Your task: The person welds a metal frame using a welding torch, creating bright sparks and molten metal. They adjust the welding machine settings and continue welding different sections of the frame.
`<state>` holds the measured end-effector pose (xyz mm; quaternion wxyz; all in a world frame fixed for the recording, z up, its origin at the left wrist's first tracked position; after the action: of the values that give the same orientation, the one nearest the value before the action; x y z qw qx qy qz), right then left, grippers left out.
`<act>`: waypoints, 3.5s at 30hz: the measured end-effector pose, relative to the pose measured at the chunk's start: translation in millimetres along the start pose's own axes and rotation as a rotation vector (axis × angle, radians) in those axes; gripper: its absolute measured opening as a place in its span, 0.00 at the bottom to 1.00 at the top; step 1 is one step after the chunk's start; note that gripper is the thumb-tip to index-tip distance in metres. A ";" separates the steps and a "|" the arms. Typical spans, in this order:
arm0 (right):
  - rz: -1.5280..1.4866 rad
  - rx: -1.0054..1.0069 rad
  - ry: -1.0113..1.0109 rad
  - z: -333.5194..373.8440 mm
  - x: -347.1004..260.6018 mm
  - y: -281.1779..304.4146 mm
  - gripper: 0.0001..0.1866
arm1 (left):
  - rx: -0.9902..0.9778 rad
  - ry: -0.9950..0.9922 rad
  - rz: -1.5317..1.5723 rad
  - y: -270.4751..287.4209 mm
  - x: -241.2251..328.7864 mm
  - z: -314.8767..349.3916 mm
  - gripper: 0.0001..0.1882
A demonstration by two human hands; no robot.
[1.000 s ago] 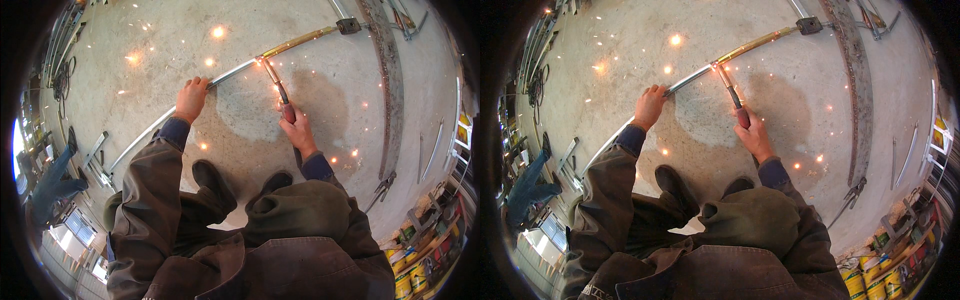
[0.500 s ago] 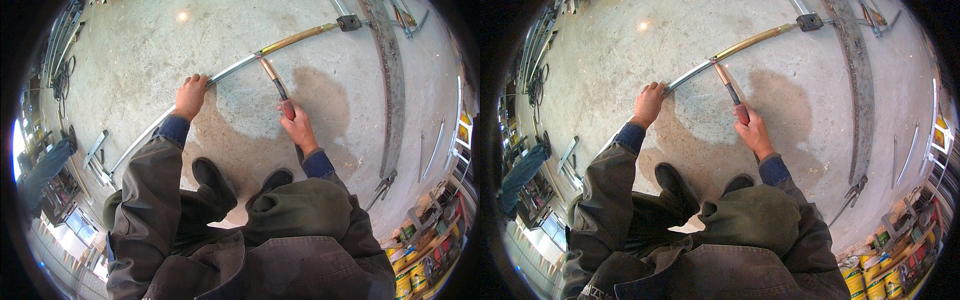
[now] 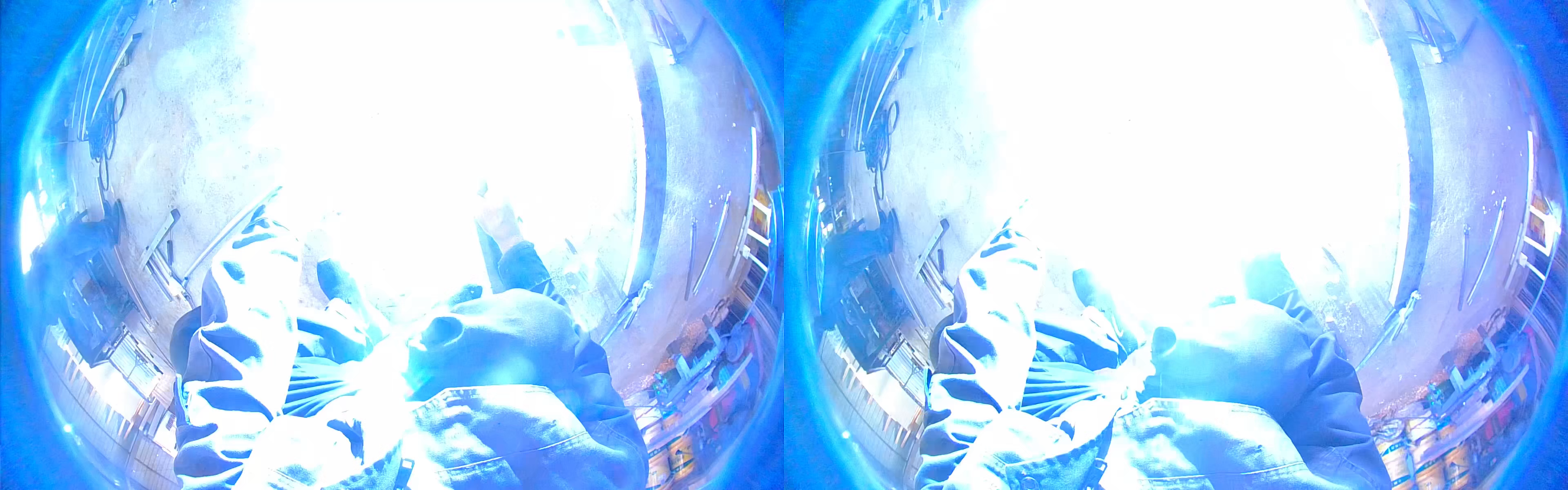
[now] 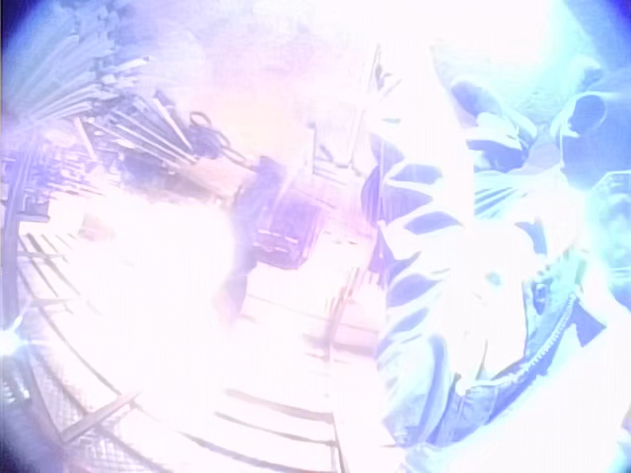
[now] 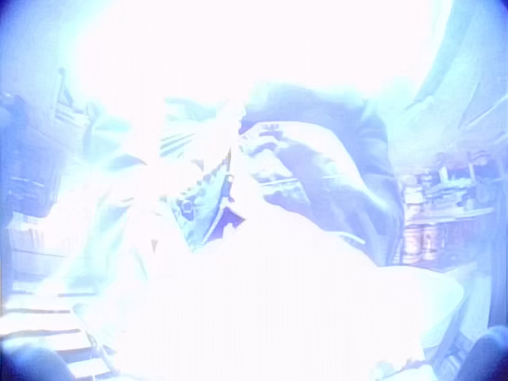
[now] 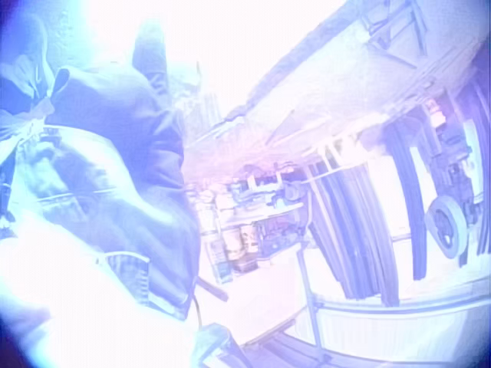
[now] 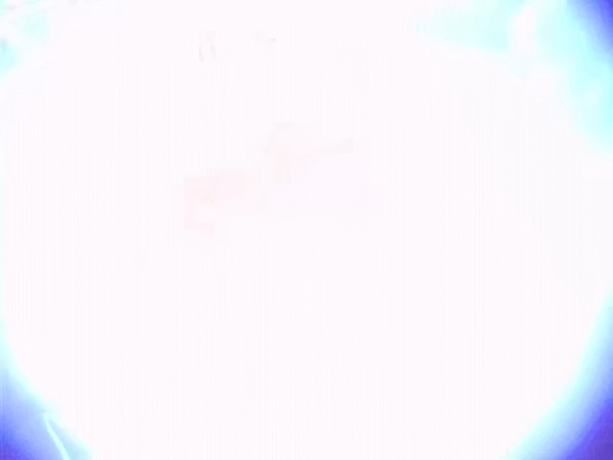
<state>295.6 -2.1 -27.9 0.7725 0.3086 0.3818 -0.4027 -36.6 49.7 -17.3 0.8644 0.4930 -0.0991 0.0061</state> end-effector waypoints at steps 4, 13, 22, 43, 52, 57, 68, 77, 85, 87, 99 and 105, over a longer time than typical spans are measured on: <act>-0.021 0.039 0.011 -2.2 -3.8 -2.8 0.21 | -0.023 0.011 0.226 -18.8 -20.0 0.9 0.15; -0.050 0.012 -0.025 -2.8 -4.6 -1.8 0.22 | 0.001 -0.001 0.028 -8.1 -12.1 -0.1 0.11; -0.101 -0.016 -0.037 -3.9 5.4 -4.0 0.16 | -0.008 -0.002 -0.008 -5.7 -9.4 -0.1 0.13; -0.121 -0.028 -0.084 -8.8 20.7 -4.0 0.20 | 0.016 -0.030 -0.031 -7.9 -8.7 -2.4 0.13; -0.141 -0.062 -0.083 -11.5 16.2 -8.7 0.22 | 0.023 -0.008 0.003 -0.9 -9.6 1.7 0.11; -0.106 -0.023 -0.015 -9.1 4.0 -3.0 0.25 | -0.014 0.017 -0.004 -1.6 -5.8 -1.1 0.11; -0.206 0.028 0.043 13.4 1.5 16.3 0.24 | 0.027 -0.031 0.022 -0.9 -5.4 3.2 0.11; -0.068 -0.010 0.035 17.1 -4.6 -13.3 0.24 | -0.006 -0.003 0.013 -1.4 -3.6 2.3 0.11; -0.250 -0.033 -0.081 21.3 -1.9 -19.5 0.24 | -0.011 -0.003 0.007 0.3 -3.0 1.6 0.11; -0.281 -0.043 -0.096 17.8 -5.7 -21.7 0.25 | -0.016 0.001 0.002 0.6 -1.3 2.0 0.11; -0.372 -0.042 -0.146 9.8 -17.3 -24.5 0.16 | -0.005 -0.002 0.003 0.3 -2.4 1.8 0.11; -0.317 -0.032 -0.119 6.1 -10.0 -25.6 0.20 | -0.016 0.013 -0.004 -0.4 -2.1 1.1 0.12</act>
<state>271.9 -15.4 -20.7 0.7255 0.2077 0.3857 -0.5308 -38.8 48.7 -17.5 0.8689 0.4862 -0.0927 0.0068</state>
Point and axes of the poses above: each hand's wrist, its own z-axis away from the middle knuckle, its own y-axis out of the back of the hand, x = y × z, the point moved 7 cm from there along -z, towards the middle knuckle, and after that the axes turned 11 degrees about -x, right-handed, at the moved point
